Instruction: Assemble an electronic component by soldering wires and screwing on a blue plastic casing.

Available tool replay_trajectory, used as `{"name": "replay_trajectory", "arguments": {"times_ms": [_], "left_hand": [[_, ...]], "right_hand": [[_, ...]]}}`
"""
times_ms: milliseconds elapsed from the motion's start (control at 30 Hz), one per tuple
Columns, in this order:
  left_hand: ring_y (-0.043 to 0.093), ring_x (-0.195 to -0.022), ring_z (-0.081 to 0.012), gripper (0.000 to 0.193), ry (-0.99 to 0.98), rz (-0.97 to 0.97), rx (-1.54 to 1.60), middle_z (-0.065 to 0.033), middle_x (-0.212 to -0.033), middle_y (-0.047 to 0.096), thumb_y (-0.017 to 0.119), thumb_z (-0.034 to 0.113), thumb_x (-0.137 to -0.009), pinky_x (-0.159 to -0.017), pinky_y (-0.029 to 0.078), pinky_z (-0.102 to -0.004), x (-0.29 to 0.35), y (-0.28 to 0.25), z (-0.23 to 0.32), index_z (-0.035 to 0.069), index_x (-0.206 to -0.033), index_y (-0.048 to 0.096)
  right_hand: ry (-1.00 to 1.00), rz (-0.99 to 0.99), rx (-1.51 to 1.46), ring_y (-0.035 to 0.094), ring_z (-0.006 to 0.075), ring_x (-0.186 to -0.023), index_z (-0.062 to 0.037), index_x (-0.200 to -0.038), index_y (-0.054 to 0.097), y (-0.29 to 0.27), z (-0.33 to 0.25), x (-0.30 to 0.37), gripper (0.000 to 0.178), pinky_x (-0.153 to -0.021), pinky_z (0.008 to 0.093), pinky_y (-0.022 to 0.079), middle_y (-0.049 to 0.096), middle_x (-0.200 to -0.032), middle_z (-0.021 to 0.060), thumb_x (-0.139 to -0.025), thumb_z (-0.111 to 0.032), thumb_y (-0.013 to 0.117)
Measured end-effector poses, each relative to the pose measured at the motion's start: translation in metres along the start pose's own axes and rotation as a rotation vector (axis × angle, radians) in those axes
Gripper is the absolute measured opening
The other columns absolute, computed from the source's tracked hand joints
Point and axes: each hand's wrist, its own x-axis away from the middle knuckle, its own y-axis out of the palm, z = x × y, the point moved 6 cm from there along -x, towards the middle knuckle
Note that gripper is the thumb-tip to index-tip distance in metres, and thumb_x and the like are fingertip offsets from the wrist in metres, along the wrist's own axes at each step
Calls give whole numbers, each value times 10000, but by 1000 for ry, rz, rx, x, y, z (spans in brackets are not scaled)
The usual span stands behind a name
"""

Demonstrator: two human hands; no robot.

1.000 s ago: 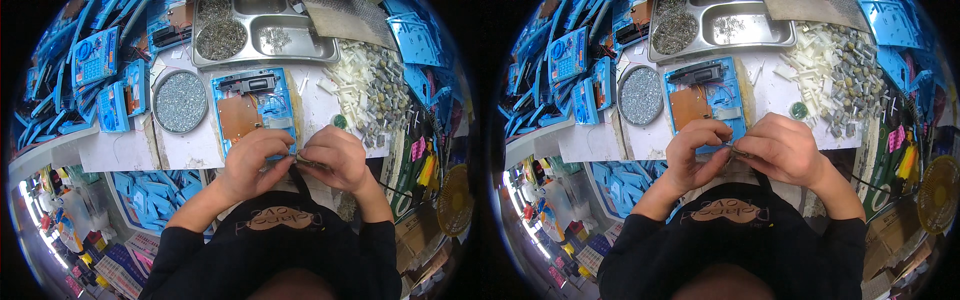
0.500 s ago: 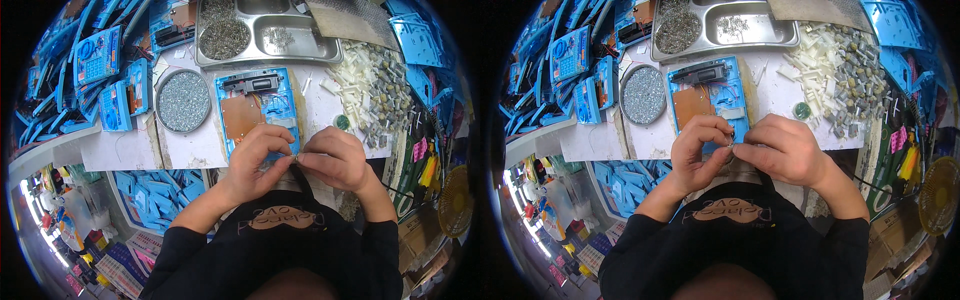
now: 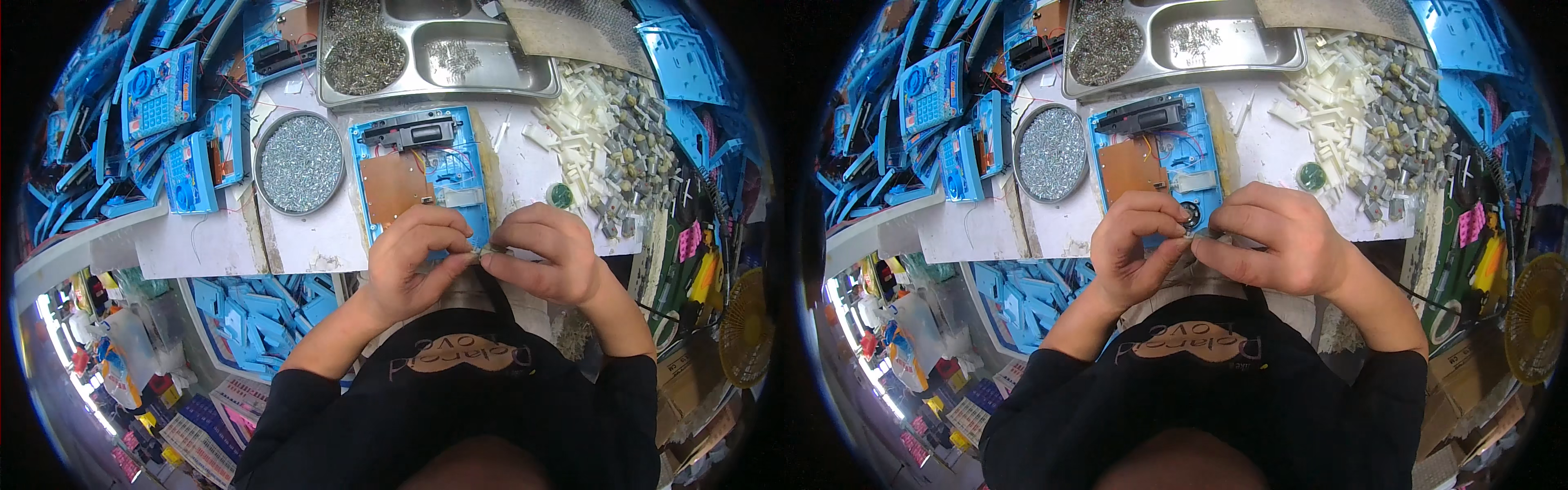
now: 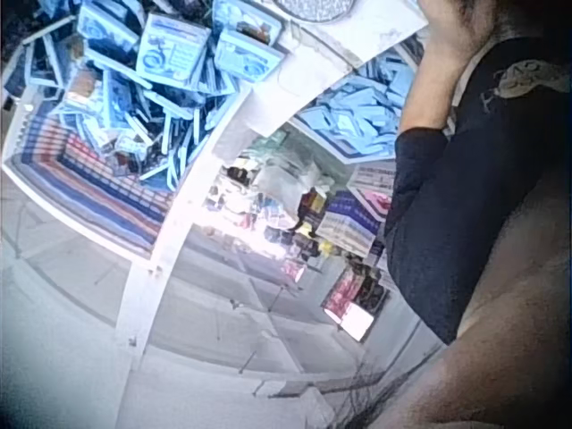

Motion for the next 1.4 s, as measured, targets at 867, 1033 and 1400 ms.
{"name": "replay_trajectory", "arguments": {"times_ms": [867, 1033, 1400], "left_hand": [[557, -993, -264, 354, 165, -211, -766, -50, -1033, 576, 833, 139, -692, -913, 394, -429, -65, -1, -28, 142, -1032, 732], [568, -966, -258, 278, 310, -264, -815, -31, -1004, 595, 810, 98, -693, -917, 402, -433, -69, -3, -30, 139, -962, 754], [634, -778, -258, 289, 133, 13, -496, -56, -890, 654, 806, -1, -679, -649, 493, -371, -2, -57, -44, 75, -953, 755]], "right_hand": [[375, 205, 160, 728, 329, -897, 8, -1144, 650, -52, 14, 46, 426, -779, 379, 575, 741, -1016, 198, -750, 134, 750], [563, 299, 27, 727, 343, -940, 14, -1164, 635, -38, 29, 42, 378, -804, 394, 581, 726, -1133, 209, -808, 85, 739], [442, -5, 256, 463, 389, -1310, -88, -1058, 696, 21, 71, -14, 320, -1090, 487, 388, 612, -1373, 118, -759, -99, 809]]}}
